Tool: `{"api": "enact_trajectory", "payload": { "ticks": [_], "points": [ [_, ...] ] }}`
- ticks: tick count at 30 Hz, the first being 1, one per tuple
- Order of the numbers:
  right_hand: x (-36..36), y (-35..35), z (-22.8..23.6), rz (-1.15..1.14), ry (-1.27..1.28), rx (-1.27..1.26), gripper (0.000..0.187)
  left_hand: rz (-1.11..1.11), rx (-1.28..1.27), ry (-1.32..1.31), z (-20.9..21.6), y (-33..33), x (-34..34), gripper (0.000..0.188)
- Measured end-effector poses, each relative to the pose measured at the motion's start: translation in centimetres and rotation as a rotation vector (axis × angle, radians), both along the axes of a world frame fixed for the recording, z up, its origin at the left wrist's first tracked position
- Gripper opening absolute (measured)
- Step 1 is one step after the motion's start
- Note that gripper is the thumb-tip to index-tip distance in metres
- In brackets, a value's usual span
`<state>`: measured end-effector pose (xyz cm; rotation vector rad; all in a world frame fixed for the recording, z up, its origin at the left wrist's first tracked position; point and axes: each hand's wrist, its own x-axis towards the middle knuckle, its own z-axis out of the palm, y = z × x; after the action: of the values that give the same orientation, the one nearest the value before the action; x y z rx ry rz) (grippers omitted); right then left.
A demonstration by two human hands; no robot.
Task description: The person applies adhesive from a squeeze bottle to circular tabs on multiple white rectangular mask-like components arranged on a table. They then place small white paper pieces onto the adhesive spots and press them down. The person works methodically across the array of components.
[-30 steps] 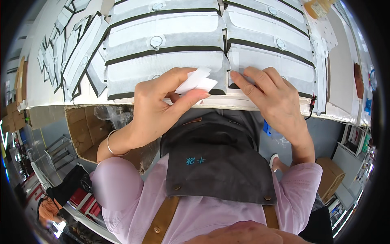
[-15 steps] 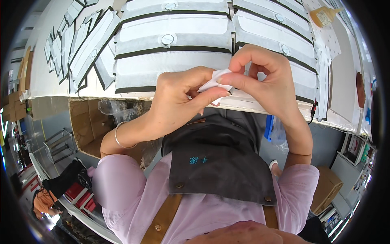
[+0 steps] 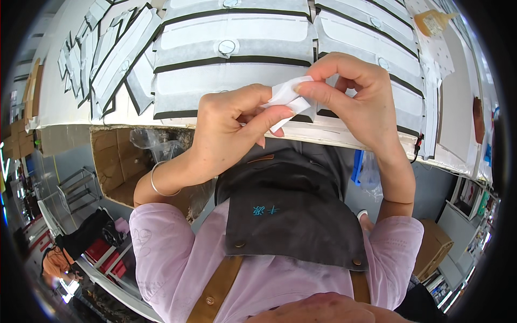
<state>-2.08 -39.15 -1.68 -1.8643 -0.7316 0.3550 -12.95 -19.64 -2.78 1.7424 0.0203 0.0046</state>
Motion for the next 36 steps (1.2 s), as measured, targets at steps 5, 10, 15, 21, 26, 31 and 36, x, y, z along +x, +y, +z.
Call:
{"api": "enact_trajectory", "payload": {
  "ticks": [5,10,15,21,26,31,36],
  "points": [
    [0.1,0.1,0.6,0.021,0.053,-0.013,0.01,0.033,0.008,-0.002,0.1,0.4,-0.1,0.013],
    [0.5,-0.1,1.8,-0.009,0.114,0.034,0.01,0.065,0.06,0.007,0.8,1.0,-0.6,0.011],
    [2.7,-2.6,3.5,0.271,0.175,-0.091,0.006,-0.257,0.557,-0.578,-0.1,3.3,-1.2,0.014],
    [3.2,-0.9,1.2,0.399,-0.16,-0.19,0.009,-0.424,0.669,-0.683,-0.7,2.2,-1.4,0.016],
    [3.9,-0.4,0.9,0.412,-0.302,-0.3,0.008,-0.47,0.723,-0.675,-1.2,1.4,-1.0,0.015],
    [4.2,-0.2,0.5,0.372,-0.367,-0.243,0.011,-0.517,0.773,-0.69,-1.8,0.8,-0.7,0.013],
    [4.2,-0.1,0.3,0.347,-0.39,-0.204,0.013,-0.538,0.802,-0.695,-1.9,0.5,-0.5,0.012]
  ]
}}
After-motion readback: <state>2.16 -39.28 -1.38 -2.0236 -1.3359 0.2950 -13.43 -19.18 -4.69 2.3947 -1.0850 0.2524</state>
